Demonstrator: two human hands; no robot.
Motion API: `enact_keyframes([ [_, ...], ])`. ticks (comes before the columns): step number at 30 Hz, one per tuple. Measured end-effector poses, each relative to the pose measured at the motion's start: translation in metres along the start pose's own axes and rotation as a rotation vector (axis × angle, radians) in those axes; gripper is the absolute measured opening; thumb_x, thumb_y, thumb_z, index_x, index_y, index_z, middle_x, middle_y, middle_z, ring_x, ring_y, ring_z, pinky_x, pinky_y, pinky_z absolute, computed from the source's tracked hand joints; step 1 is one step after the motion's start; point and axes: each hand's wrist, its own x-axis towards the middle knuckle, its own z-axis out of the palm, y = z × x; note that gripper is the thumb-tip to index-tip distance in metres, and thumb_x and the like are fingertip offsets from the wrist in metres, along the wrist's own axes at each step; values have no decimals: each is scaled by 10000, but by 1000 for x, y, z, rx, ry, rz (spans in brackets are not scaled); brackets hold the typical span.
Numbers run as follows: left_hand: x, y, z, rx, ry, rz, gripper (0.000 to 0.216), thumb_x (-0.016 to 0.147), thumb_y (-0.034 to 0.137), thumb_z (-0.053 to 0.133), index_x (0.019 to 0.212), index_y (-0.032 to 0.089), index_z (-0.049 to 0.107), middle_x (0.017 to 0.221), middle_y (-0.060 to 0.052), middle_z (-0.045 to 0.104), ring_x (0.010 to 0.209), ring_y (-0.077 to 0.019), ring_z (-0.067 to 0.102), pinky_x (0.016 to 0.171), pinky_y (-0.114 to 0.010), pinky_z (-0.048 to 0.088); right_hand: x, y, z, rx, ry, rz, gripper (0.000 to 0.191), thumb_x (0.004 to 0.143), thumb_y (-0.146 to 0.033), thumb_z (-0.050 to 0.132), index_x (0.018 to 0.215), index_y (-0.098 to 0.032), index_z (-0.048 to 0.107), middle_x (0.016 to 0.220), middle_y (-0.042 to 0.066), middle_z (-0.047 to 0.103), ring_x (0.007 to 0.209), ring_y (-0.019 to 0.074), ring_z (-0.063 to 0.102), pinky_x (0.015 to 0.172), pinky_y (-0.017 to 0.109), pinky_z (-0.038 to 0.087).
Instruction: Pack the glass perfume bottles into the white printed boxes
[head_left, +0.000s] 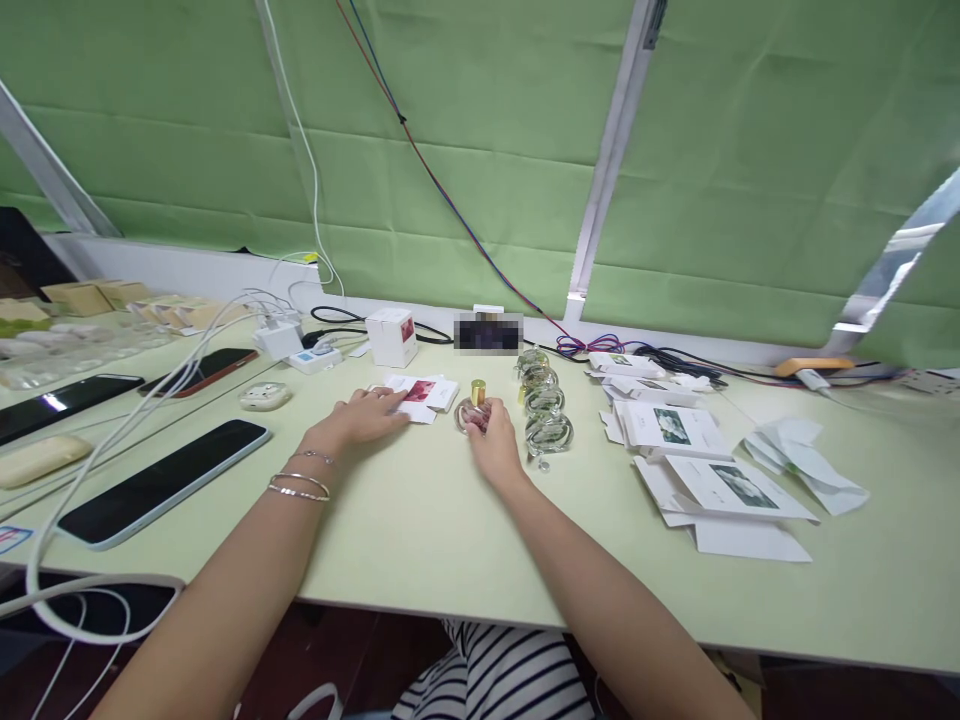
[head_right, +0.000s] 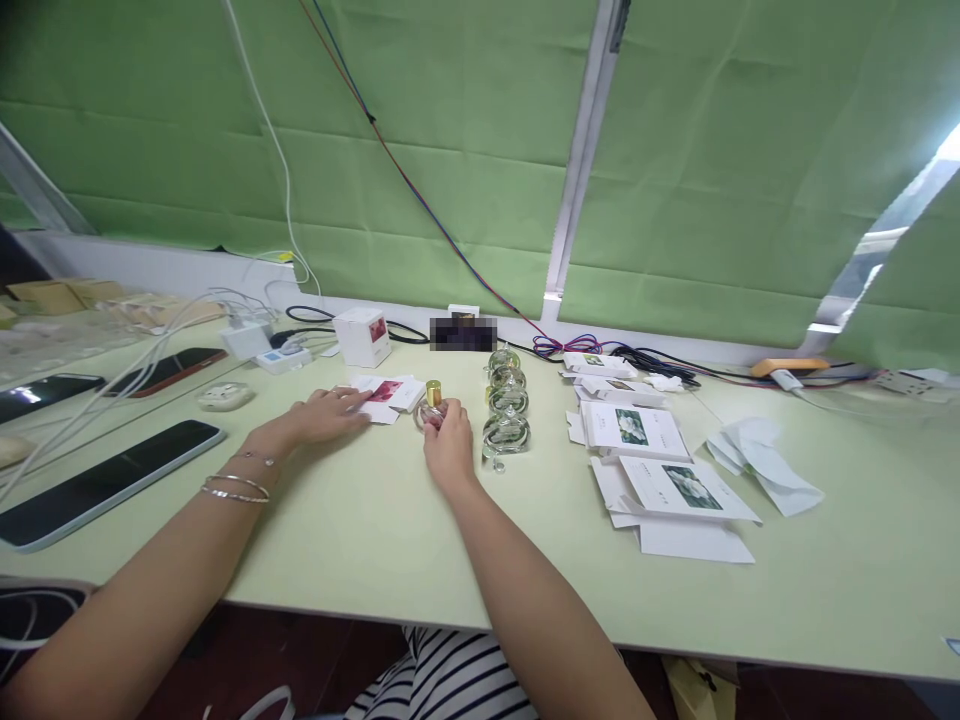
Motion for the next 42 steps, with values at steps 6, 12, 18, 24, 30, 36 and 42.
enact_keyframes([
  [6, 11, -32, 9, -28, 69, -57, 684, 757, 447, 462, 1399, 321, 264, 1463, -54, 289, 1304, -374, 249, 966, -540, 292, -1, 0, 0, 51, 4, 12, 375, 740, -118, 508, 1094, -184, 402, 1093, 92, 550, 1024, 226, 530, 910, 372, 401],
  [12, 0, -33, 3, 11, 419, -118, 609, 744, 194, 480, 1345, 201, 384, 1452, -127, 284, 1319, -385, 201, 996, -566, 247, 0, 2, 1, 67, 26, 4, 333, 725, -117, 512, 1037, -198, 429, 1037, 71, 571, 971, 212, 554, 881, 374, 421],
  [18, -14, 53, -12, -533, 404, 391, 483, 878, 436, 296, 1261, 184, 452, 1322, -80, 481, 1211, -216, 432, 1021, -365, 335, 3, 6, 3, 136, 8, -36, 308, 711, -117, 517, 995, -219, 455, 979, 31, 584, 906, 170, 572, 853, 336, 437],
  [24, -13, 110, -4, -795, 299, 461, 339, 850, 412, 401, 1080, 193, 521, 1045, -57, 635, 935, -180, 596, 819, -315, 472, 4, 8, 3, 140, 0, -78, 275, 725, -109, 483, 975, -221, 461, 948, 28, 585, 880, 166, 569, 808, 322, 447],
  [30, 4, 118, -26, -1029, 672, 411, 314, 879, 380, 363, 1064, 156, 481, 935, -74, 643, 856, -153, 609, 784, -296, 472, 4, 5, 3, 69, -5, -52, 279, 711, -116, 517, 965, -220, 468, 968, 28, 575, 898, 172, 560, 835, 329, 430],
  [36, 13, 111, -19, -672, 489, 93, 183, 793, 245, 478, 903, 151, 590, 875, -78, 679, 822, -190, 621, 759, -300, 458, 3, 5, 2, 43, -4, -45, 280, 715, -126, 526, 975, -218, 477, 973, 34, 576, 923, 188, 548, 836, 336, 424],
  [42, 13, 95, 2, -419, 259, 76, 184, 765, 232, 492, 853, 169, 640, 891, -85, 696, 796, -211, 628, 681, -285, 449, 3, 4, 1, 26, -1, -38, 273, 716, -143, 531, 972, -221, 477, 949, 31, 575, 884, 186, 553, 802, 327, 433],
])
